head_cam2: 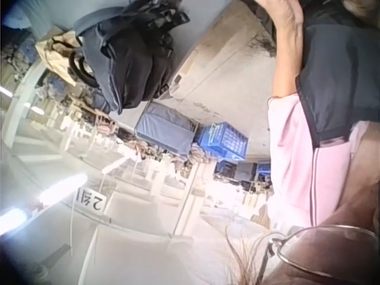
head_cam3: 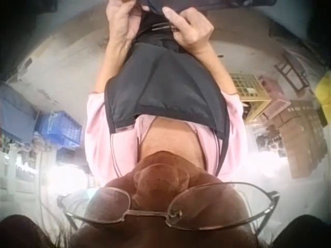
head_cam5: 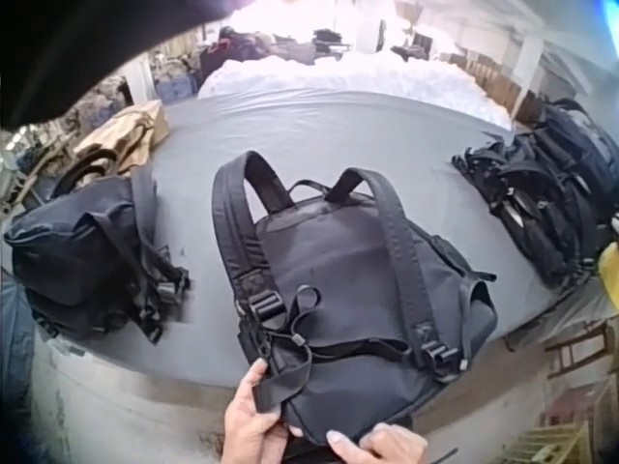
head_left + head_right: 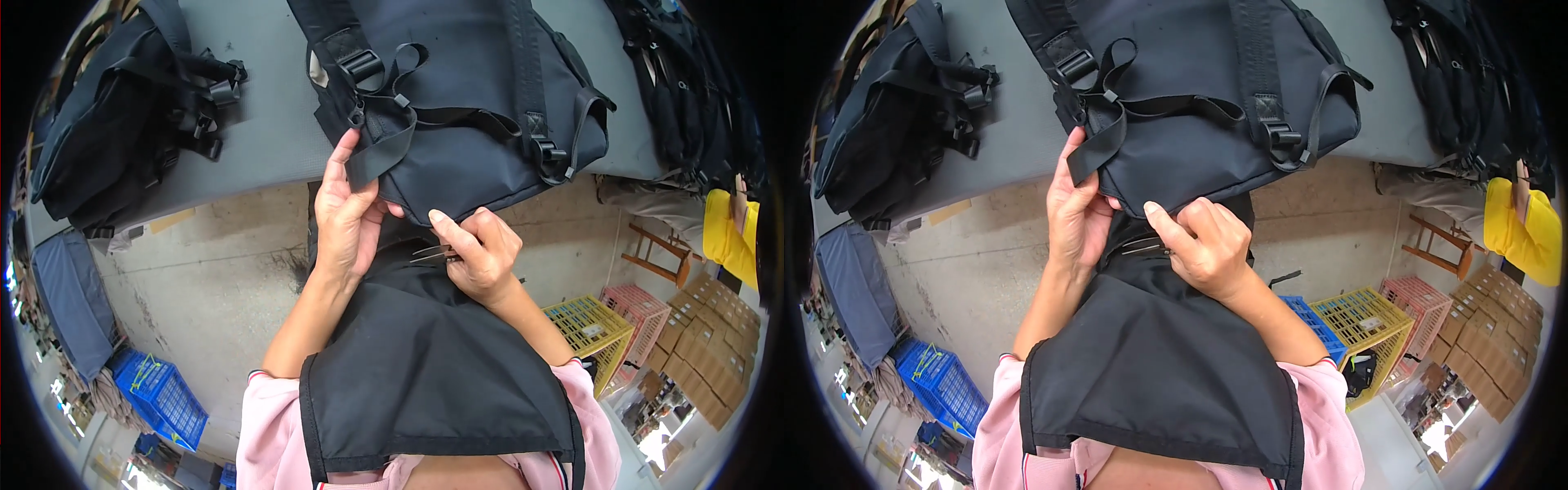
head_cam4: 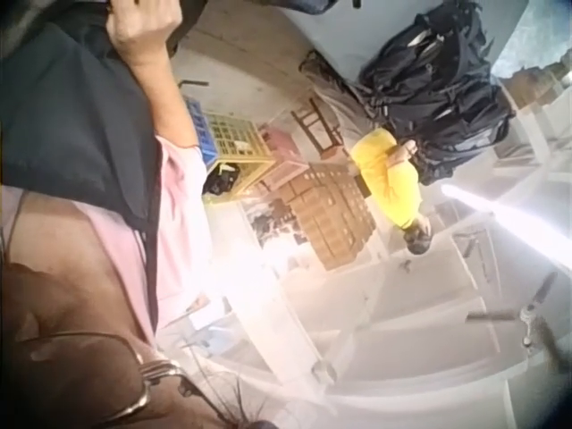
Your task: Inspecting and adjusting straps on finished backpacks using thread nippers.
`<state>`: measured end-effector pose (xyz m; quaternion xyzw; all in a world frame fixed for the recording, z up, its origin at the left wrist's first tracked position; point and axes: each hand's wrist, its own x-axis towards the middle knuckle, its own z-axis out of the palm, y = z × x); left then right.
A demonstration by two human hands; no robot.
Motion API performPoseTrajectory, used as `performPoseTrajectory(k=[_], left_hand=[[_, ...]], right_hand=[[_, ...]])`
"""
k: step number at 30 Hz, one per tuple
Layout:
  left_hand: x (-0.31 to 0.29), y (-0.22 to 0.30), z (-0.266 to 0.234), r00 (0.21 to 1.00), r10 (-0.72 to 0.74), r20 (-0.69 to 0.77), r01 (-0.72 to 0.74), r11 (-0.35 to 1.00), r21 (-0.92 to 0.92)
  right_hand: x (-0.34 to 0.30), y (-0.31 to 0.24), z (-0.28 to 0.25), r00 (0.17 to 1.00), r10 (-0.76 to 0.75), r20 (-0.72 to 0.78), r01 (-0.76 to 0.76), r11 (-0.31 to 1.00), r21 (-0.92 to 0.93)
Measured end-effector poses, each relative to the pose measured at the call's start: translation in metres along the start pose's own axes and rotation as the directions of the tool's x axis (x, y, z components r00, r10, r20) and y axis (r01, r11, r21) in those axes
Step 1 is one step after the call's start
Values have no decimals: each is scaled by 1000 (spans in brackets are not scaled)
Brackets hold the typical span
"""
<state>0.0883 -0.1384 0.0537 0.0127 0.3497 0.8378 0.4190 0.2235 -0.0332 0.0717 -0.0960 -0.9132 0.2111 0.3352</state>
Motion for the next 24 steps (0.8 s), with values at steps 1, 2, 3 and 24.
performPoseTrajectory(k=[1, 2, 3, 24], left_hand=[[1, -1, -3, 999, -28, 24, 30, 998, -54], [3, 0, -6, 997, -45, 70, 49, 997, -65], [3, 0, -6, 997, -44, 68, 48, 997, -63], [-26, 68, -18, 901, 370, 227, -369, 377, 850]], right_hand=[[1, -2, -1, 1000, 0, -1, 0, 1000, 5], [3, -4, -5, 999, 45, 25, -46, 998, 37], [5, -6, -8, 995, 90, 54, -93, 993, 67], [30, -5, -22, 893, 304, 331, -395, 883, 255]])
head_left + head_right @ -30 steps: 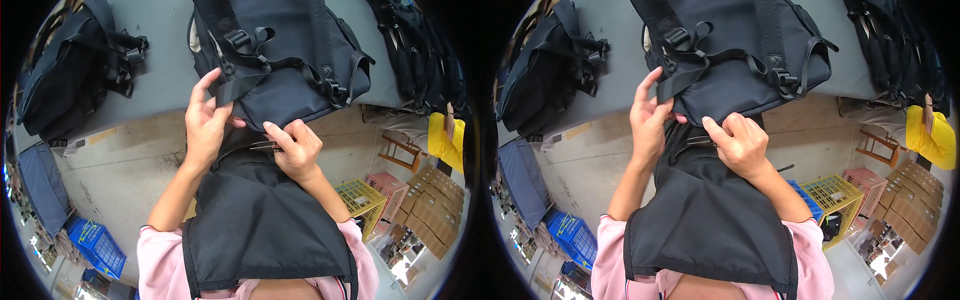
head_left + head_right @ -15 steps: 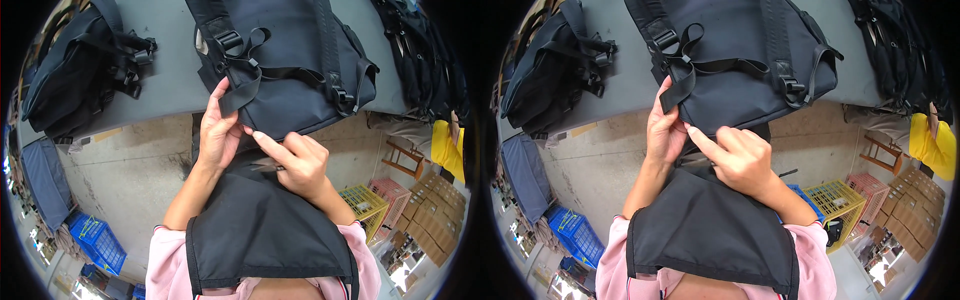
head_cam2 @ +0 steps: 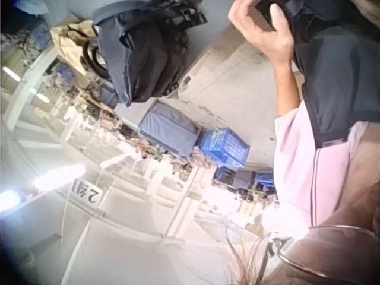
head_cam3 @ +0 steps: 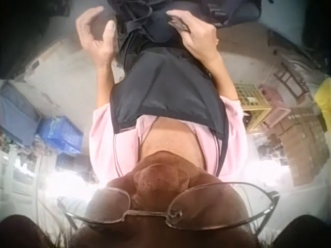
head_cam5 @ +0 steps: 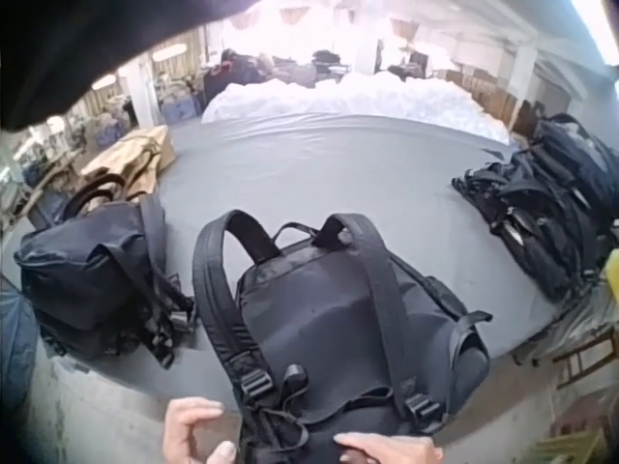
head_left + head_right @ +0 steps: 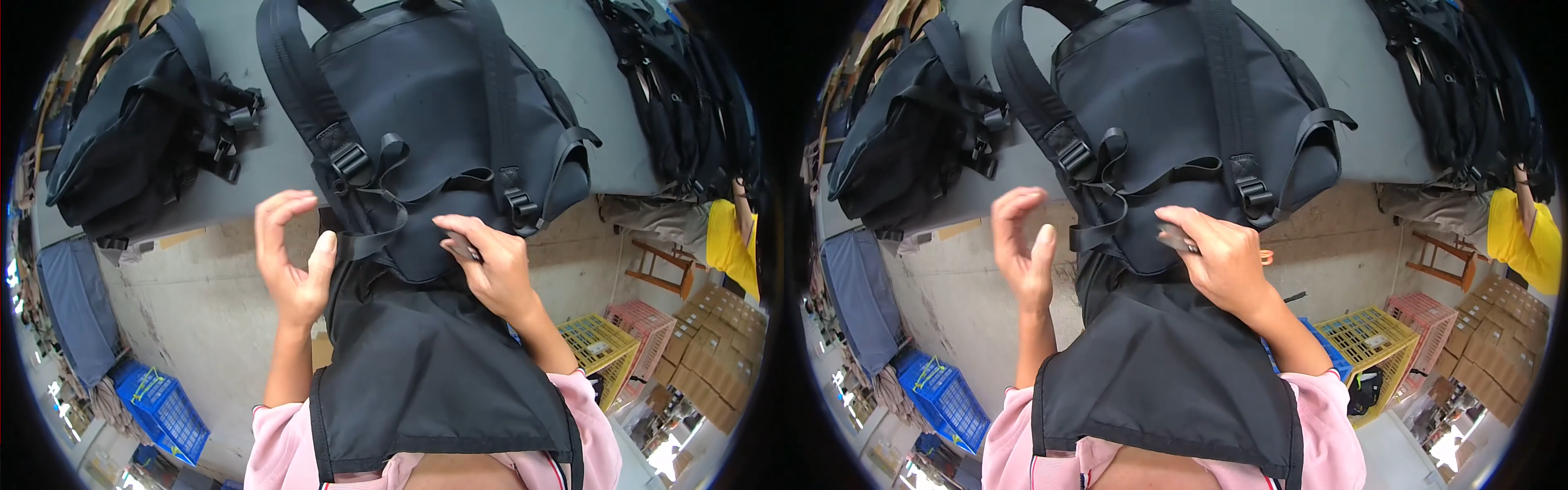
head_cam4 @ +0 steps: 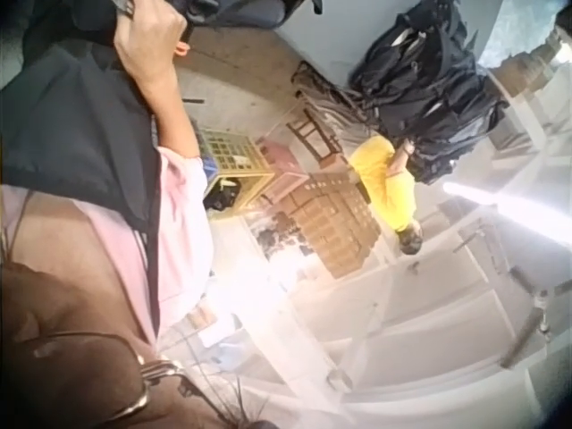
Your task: Inspecting and adjusting straps on finished backpacks using thread nippers.
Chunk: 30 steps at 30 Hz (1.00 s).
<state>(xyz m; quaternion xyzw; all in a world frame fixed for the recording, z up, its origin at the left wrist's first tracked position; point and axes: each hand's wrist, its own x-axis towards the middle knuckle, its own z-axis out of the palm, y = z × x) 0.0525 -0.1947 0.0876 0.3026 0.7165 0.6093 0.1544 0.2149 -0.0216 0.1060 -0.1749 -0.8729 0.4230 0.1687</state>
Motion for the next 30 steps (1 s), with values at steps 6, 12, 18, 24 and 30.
performPoseTrajectory(k=[6, 12, 18, 24, 30], left_hand=[[51, 46, 37, 843, 334, 423, -530, 650, 544], [56, 23, 12, 904, 230, 359, -416, 663, 622], [56, 27, -16, 928, 235, 288, -369, 492, 788], [78, 64, 83, 845, 350, 404, -502, 778, 378], [68, 64, 144, 713, 376, 591, -598, 766, 234]], right_hand=[[-7, -4, -3, 1000, 12, 23, -14, 994, 108], [-31, 6, -25, 956, 222, -191, -191, 967, 171], [-49, 32, -42, 825, 318, -468, -202, 938, 282], [-40, 49, -47, 756, 547, -360, -339, 797, 499], [-51, 74, -64, 644, 503, -577, -261, 853, 452]])
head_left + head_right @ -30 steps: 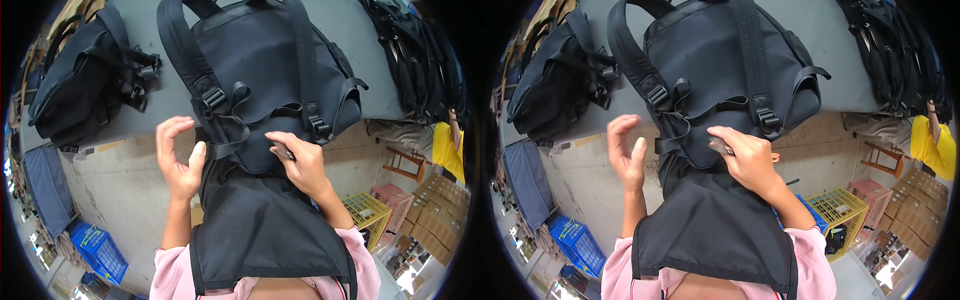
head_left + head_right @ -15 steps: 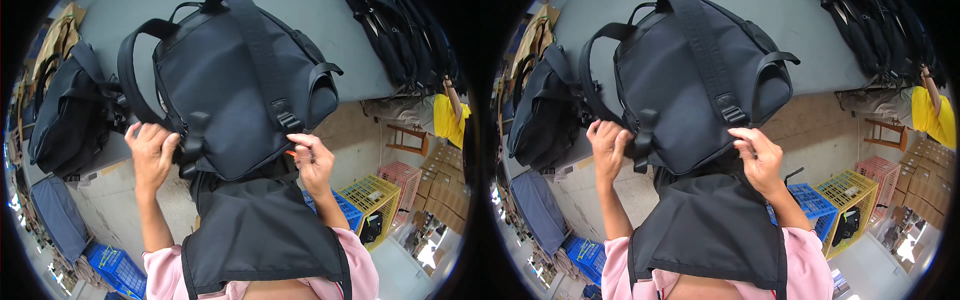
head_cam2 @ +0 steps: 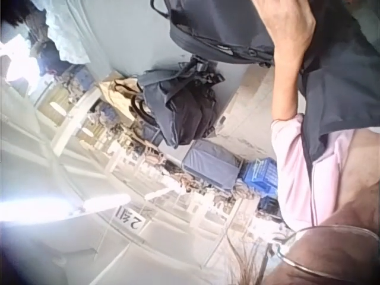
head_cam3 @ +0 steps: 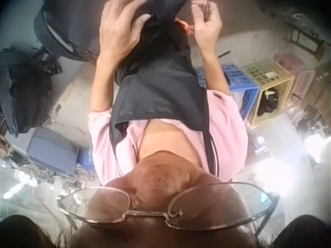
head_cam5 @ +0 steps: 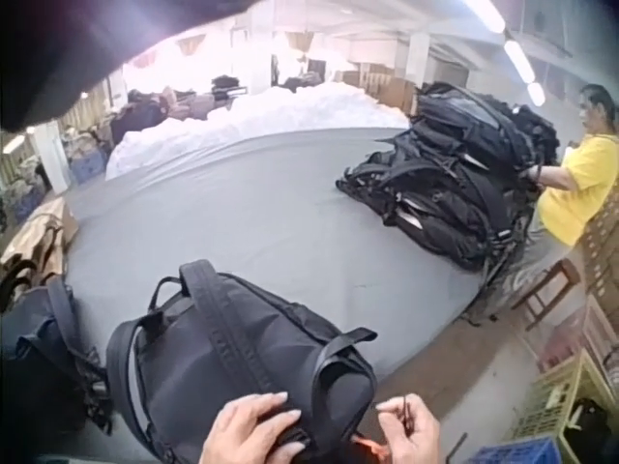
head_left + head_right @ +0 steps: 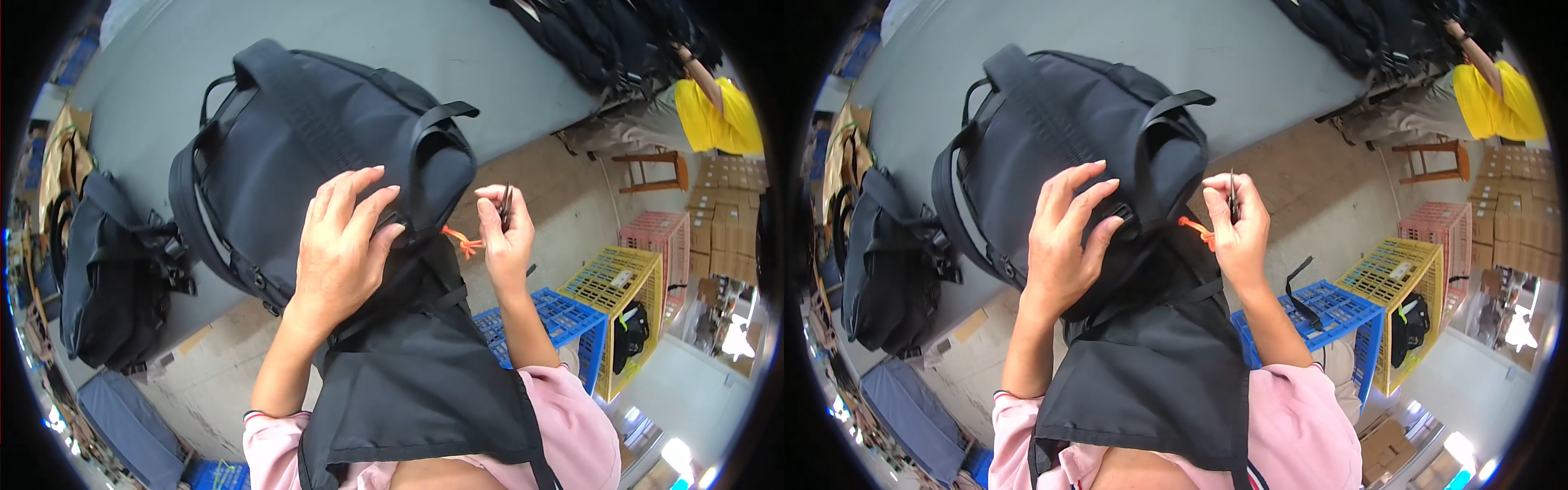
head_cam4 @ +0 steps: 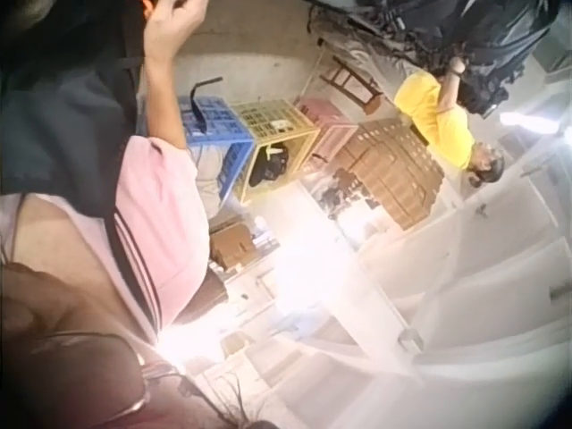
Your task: Inspecting and adjusting straps on finished backpacks using thread nippers.
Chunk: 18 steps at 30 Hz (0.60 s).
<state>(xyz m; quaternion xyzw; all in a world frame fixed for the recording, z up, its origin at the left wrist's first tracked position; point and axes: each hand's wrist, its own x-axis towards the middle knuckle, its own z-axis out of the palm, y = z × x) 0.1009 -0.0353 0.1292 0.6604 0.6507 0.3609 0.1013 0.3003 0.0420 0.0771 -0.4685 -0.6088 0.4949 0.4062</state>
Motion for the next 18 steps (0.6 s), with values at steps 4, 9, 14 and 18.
performPoseTrajectory(k=[4, 9, 14, 18], left_hand=[[14, 8, 14, 999, -20, -30, 17, 997, -79], [51, 10, 21, 994, 91, -59, -94, 993, -67], [61, -14, 31, 984, 133, 122, -136, 991, 18], [35, -21, 44, 977, 49, 207, -54, 998, 20]], right_hand=[[25, 2, 3, 989, 134, -68, -118, 972, 205], [37, 8, 27, 983, 174, 52, -181, 941, 285], [12, 9, 41, 991, 113, 71, -126, 966, 224], [1, 18, 33, 996, 49, 78, -56, 995, 88]])
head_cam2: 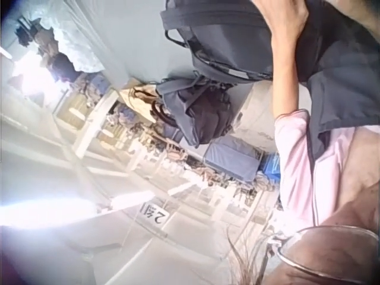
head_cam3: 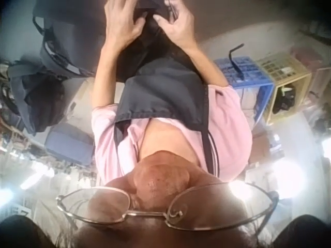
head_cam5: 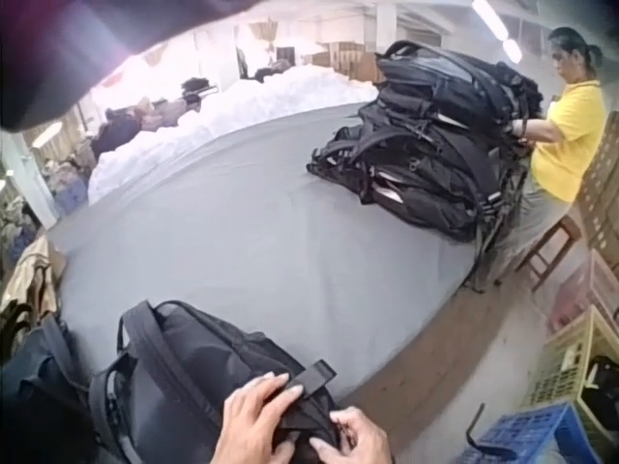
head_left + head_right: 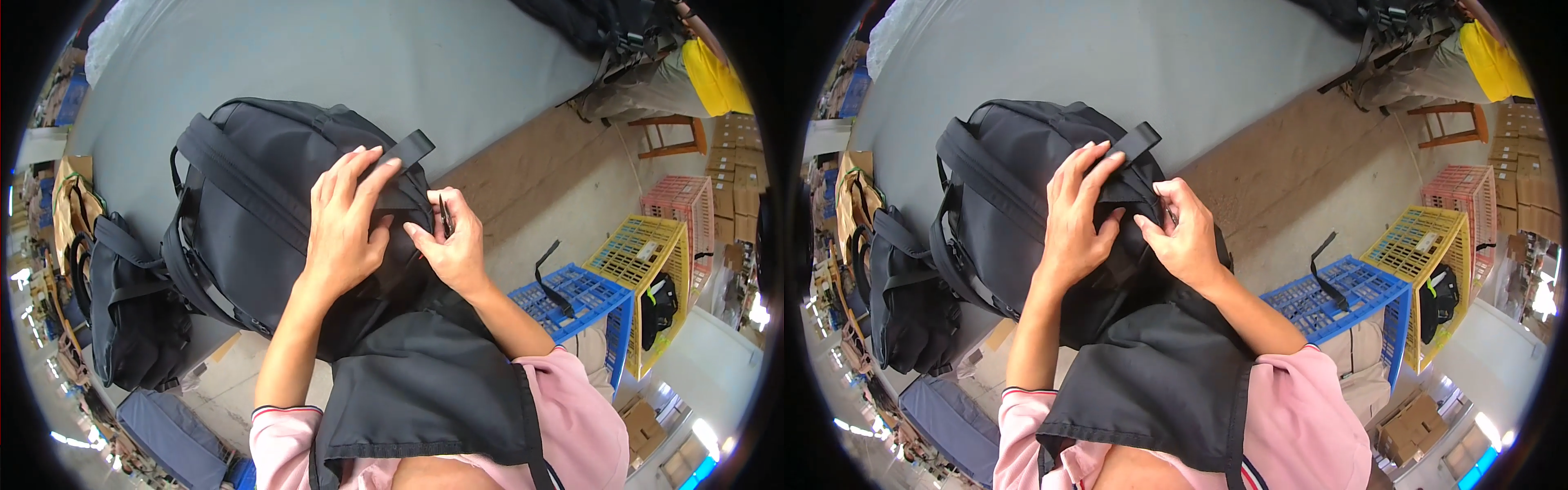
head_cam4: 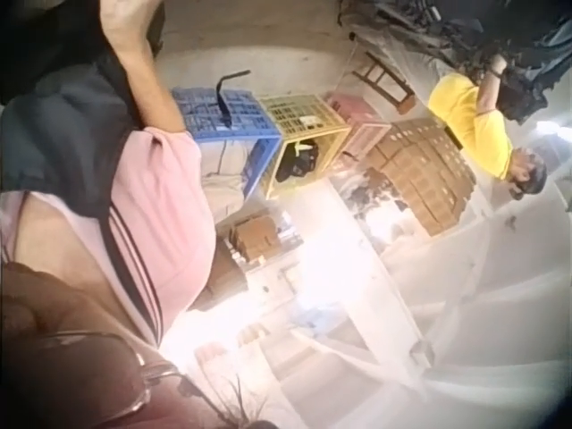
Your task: Inspecting and adjusting straps on finished backpacks using thread nippers.
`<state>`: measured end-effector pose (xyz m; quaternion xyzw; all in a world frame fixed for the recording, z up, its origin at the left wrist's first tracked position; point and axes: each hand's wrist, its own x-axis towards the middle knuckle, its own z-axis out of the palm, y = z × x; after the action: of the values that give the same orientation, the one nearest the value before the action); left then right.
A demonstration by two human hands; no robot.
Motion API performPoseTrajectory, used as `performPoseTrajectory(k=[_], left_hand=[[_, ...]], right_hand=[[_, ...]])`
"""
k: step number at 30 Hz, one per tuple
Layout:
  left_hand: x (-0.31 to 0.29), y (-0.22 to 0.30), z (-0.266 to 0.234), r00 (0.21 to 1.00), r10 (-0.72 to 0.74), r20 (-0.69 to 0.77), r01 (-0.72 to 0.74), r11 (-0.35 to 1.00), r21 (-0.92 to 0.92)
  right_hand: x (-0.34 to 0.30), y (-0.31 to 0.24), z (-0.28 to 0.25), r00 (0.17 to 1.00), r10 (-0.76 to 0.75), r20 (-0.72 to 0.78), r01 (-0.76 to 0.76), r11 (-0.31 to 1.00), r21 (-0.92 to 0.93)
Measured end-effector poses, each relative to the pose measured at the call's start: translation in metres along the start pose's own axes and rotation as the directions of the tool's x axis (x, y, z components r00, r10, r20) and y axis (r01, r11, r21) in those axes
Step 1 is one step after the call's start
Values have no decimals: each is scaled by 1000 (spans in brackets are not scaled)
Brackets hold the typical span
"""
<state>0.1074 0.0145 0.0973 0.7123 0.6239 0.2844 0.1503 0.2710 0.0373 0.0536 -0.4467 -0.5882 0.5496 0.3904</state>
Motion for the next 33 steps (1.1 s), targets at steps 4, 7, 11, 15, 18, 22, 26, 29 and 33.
performPoseTrajectory(k=[4, 7, 11, 15, 18, 22, 26, 29, 33], left_hand=[[-8, -15, 10, 983, -135, -123, 125, 989, -80], [-8, -19, 13, 966, -194, -169, 169, 974, -153], [-13, -23, 19, 935, -154, -319, 81, 970, -229], [-1, -10, 14, 938, 142, -317, -107, 986, 125], [5, -13, 14, 953, 110, -283, -94, 993, 70], [2, -22, 25, 925, 167, -342, -161, 986, 47], [-2, -27, 35, 876, 214, -433, -203, 976, 72], [-2, -30, 30, 893, 199, -404, -199, 979, 44], [16, -27, 7, 950, 183, -251, -171, 983, 66]], right_hand=[[11, -6, -1, 985, -157, 71, 166, 973, -162], [16, -4, -2, 987, -126, 99, 140, 978, -155], [12, -1, 1, 993, -54, 109, 68, 990, -125], [6, 2, 10, 997, 20, -71, -8, 987, 161], [10, -4, 2, 998, 11, -64, -3, 992, 128], [23, -14, -7, 1000, -8, 4, 9, 995, -99], [27, -14, -7, 998, -1, 69, 11, 990, -142], [23, -8, -6, 999, 1, 46, 7, 985, -170], [2, -8, 5, 996, 85, -39, -86, 996, -8]])
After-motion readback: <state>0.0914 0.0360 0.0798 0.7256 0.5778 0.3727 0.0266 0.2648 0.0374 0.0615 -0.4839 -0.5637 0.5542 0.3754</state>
